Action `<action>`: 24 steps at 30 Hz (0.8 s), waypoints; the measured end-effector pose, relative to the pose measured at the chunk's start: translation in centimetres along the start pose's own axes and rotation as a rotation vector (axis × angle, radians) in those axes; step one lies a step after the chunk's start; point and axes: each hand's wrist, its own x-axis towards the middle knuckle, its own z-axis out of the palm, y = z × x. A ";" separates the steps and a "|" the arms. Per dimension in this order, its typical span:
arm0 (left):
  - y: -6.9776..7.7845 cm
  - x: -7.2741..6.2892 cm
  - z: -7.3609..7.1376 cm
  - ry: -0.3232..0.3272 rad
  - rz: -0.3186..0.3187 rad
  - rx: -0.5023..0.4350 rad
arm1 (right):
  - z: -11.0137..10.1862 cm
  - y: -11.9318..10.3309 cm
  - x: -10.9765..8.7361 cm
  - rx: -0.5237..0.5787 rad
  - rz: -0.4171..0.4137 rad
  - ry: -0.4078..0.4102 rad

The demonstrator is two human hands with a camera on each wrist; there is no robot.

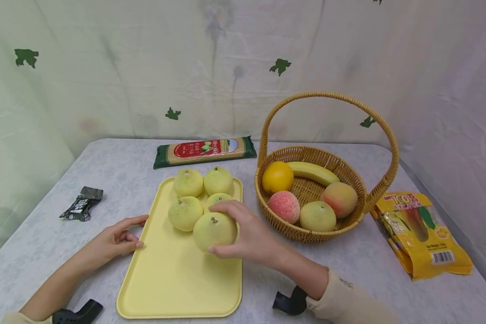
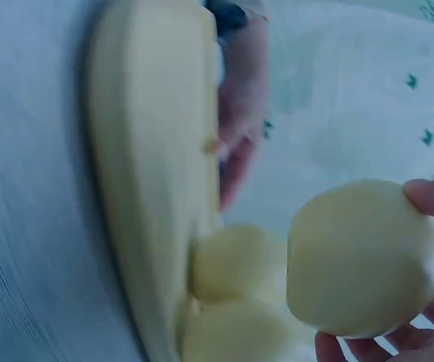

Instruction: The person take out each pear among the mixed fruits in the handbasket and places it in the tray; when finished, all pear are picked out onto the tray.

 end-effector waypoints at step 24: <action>-0.2 0.0 -0.1 -0.015 0.012 -0.027 | 7.9 1.2 1.5 -0.044 -0.012 -0.160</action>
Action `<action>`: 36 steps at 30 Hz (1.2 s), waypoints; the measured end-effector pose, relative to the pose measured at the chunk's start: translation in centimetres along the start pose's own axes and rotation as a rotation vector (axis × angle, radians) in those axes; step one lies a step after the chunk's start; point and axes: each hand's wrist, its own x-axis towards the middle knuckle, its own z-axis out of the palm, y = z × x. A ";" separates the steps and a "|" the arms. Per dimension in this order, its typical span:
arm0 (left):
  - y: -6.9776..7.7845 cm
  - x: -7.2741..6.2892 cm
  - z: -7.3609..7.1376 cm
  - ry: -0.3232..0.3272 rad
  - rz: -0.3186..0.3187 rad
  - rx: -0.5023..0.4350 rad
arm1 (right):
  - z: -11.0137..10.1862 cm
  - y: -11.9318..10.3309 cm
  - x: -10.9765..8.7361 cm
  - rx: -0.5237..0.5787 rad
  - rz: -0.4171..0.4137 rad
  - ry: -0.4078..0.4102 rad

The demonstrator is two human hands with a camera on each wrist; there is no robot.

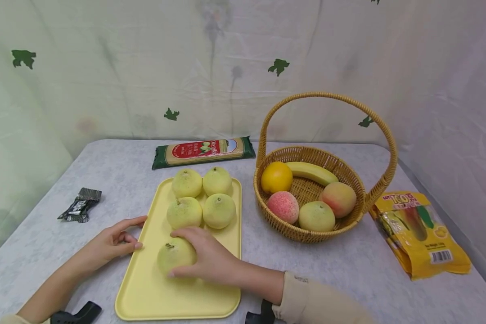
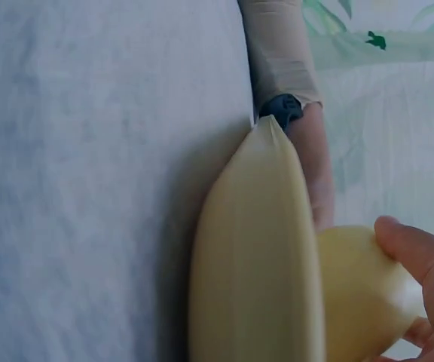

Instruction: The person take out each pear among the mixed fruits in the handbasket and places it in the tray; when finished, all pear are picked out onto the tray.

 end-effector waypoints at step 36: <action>0.1 -0.1 0.0 -0.004 -0.003 0.014 | -15.6 2.3 -12.1 -0.390 0.087 0.572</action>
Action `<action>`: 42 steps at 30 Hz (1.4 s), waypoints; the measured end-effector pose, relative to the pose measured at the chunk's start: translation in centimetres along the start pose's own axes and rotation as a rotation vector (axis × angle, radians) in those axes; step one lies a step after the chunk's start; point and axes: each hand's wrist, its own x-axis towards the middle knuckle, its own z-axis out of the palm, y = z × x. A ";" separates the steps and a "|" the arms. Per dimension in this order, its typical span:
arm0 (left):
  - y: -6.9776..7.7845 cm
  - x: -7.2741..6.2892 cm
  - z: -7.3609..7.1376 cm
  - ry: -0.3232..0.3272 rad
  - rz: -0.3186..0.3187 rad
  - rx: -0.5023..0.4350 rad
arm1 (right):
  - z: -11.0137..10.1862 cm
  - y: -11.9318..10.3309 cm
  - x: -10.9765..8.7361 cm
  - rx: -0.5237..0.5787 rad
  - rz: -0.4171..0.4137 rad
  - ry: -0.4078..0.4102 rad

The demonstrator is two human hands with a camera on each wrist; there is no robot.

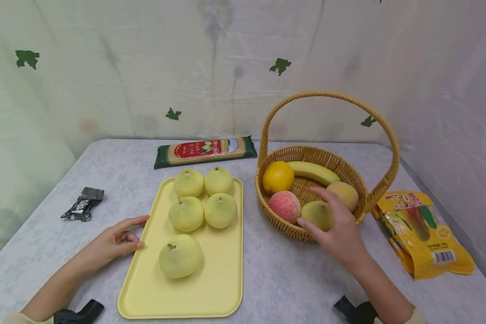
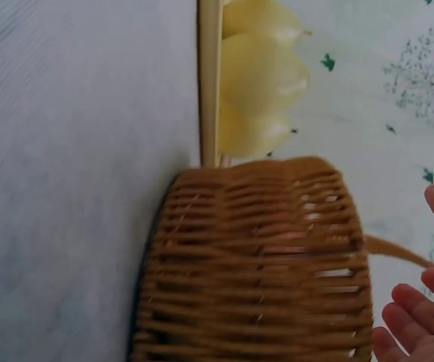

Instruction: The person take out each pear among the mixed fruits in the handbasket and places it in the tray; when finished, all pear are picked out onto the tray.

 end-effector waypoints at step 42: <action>0.1 0.0 0.0 -0.003 0.001 0.002 | -2.6 3.4 2.2 -0.171 0.272 -0.551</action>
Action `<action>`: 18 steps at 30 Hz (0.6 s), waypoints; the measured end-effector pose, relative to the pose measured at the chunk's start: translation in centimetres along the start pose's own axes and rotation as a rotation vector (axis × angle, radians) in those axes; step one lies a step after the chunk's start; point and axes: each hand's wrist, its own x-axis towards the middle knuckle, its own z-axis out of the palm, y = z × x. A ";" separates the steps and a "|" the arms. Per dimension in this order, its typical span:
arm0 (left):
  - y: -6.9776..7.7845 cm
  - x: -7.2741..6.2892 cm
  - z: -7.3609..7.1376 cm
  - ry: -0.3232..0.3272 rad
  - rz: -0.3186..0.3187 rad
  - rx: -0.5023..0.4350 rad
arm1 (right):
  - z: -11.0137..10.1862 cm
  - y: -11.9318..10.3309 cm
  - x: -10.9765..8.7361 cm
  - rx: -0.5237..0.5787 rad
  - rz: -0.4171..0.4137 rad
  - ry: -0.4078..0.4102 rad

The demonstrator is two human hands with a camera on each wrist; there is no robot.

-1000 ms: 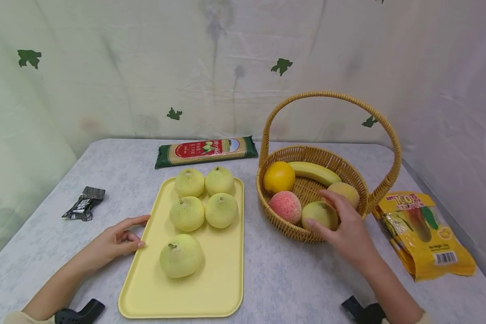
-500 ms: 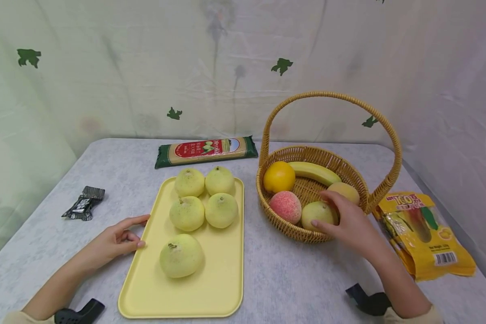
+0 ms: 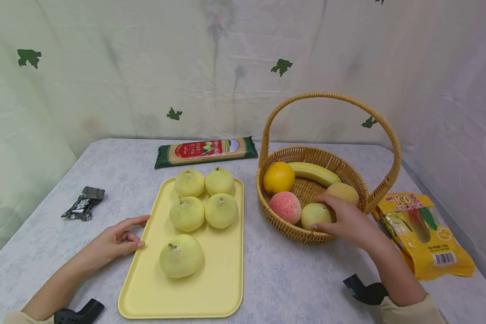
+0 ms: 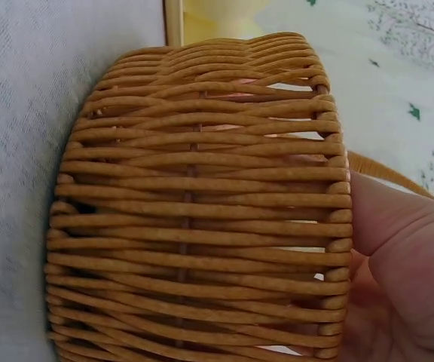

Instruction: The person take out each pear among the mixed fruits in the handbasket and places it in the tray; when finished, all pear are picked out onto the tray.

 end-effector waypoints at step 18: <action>0.0 0.0 0.0 0.008 -0.022 0.000 | -0.8 -2.5 -1.6 0.096 0.006 0.274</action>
